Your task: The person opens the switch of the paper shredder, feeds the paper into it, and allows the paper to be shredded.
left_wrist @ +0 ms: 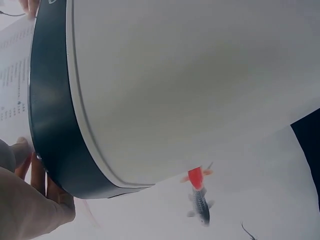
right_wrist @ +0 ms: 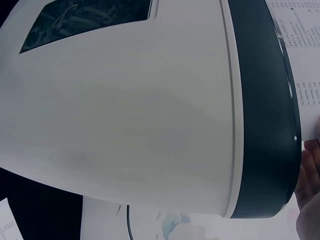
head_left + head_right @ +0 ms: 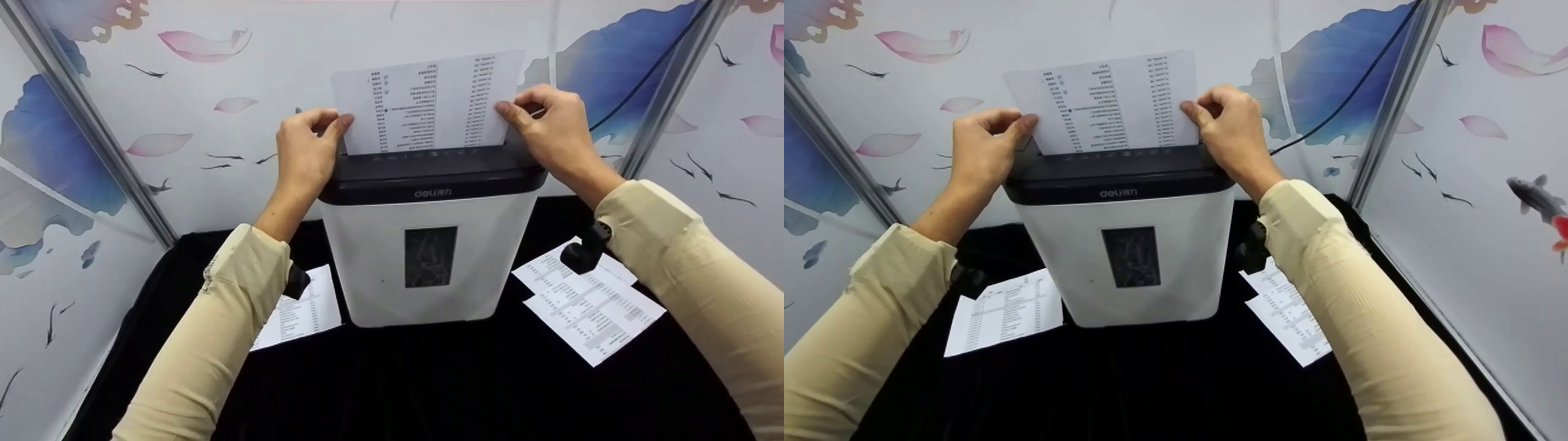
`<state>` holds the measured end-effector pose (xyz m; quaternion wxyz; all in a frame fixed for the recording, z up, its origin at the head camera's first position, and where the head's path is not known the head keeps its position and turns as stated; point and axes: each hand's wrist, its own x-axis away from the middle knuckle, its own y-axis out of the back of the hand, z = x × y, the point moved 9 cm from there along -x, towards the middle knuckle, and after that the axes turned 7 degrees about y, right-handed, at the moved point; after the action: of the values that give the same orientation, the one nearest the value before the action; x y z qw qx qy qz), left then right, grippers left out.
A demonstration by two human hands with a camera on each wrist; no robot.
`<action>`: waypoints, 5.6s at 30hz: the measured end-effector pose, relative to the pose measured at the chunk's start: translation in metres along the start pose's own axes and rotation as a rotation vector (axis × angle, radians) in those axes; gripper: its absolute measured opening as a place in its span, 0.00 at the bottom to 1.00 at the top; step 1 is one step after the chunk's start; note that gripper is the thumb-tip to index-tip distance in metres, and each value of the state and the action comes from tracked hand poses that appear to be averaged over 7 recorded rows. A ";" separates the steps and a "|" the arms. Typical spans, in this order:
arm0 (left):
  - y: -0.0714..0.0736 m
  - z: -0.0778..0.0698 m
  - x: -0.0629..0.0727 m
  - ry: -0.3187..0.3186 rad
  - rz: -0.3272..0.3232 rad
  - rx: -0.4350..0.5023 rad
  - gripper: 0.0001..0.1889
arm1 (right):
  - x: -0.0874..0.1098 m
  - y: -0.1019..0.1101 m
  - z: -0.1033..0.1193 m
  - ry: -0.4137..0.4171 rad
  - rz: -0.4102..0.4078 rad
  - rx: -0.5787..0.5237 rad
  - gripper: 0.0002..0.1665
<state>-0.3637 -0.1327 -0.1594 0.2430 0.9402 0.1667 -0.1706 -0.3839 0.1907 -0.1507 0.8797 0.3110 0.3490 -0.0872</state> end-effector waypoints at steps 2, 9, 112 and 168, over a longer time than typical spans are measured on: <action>0.000 0.001 0.000 -0.006 -0.001 -0.013 0.15 | 0.000 0.000 -0.001 0.004 -0.003 -0.003 0.18; -0.009 0.013 0.002 0.037 0.055 -0.125 0.13 | 0.006 -0.008 -0.008 0.004 0.050 0.062 0.17; 0.038 0.176 0.165 0.188 -0.066 0.196 0.08 | 0.196 -0.197 0.030 -0.216 0.401 -0.663 0.18; 0.093 0.371 0.167 0.746 0.089 -0.184 0.24 | 0.271 -0.366 0.004 -0.556 0.568 -0.611 0.47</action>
<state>-0.2681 -0.3614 -0.4950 0.2558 0.9183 0.2175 0.2095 -0.3163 -0.0841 -0.5081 0.9793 0.0867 0.0125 0.1822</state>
